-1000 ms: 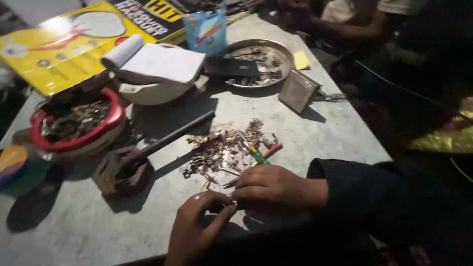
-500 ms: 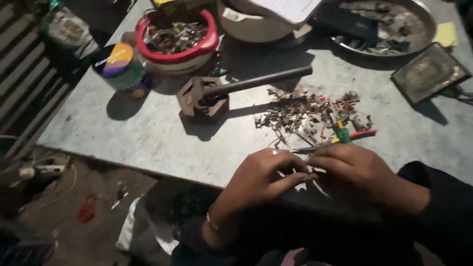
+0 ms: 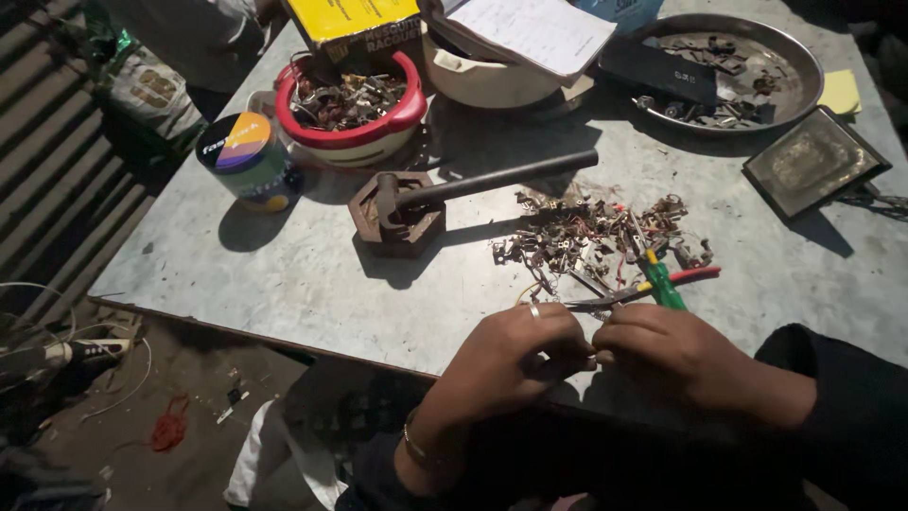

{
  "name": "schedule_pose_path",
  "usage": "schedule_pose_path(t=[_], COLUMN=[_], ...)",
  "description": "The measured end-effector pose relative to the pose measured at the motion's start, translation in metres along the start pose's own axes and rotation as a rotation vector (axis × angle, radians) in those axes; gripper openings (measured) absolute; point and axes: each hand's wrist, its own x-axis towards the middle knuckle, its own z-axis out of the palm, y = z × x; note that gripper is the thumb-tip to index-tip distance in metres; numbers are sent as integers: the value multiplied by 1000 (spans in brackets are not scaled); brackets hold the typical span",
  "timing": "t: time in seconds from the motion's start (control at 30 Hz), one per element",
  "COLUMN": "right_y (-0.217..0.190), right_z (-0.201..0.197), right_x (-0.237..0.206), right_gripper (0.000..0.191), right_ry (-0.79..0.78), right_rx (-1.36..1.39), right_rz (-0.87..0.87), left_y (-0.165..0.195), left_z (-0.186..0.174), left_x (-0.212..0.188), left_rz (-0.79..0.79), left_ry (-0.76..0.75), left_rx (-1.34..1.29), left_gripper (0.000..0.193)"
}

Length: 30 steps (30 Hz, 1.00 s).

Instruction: The person uses a hammer and pliers to manipulate small electronic components on a cluttered workbench. They repeatedly pick up small parts, strike them with the hammer, and use pliers to adjust or separate pieces, placing the results into a hexagonal container.

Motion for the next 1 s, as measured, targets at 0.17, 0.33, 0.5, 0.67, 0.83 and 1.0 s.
schedule_pose_path(t=[0.17, 0.33, 0.5, 0.67, 0.83, 1.0], right_y=[-2, 1, 2, 1, 1, 1], right_z=[1, 5, 6, 4, 3, 6], right_x=[3, 1, -2, -2, 2, 3], right_gripper=[26, 25, 26, 23, 20, 21], right_ry=[37, 45, 109, 93, 63, 79], right_rx=[76, 64, 35, 78, 111, 39], right_rz=[-1, 40, 33, 67, 102, 87], left_y=[0, 5, 10, 9, 7, 4], left_z=[2, 5, 7, 7, 8, 10], left_x=[3, 1, 3, 4, 3, 6], left_rz=[45, 11, -106, -78, -70, -65], left_ry=[34, 71, 92, 147, 150, 134], left_rx=[42, 69, -54, -121, -174, -25], left_gripper=[26, 21, 19, 22, 20, 18])
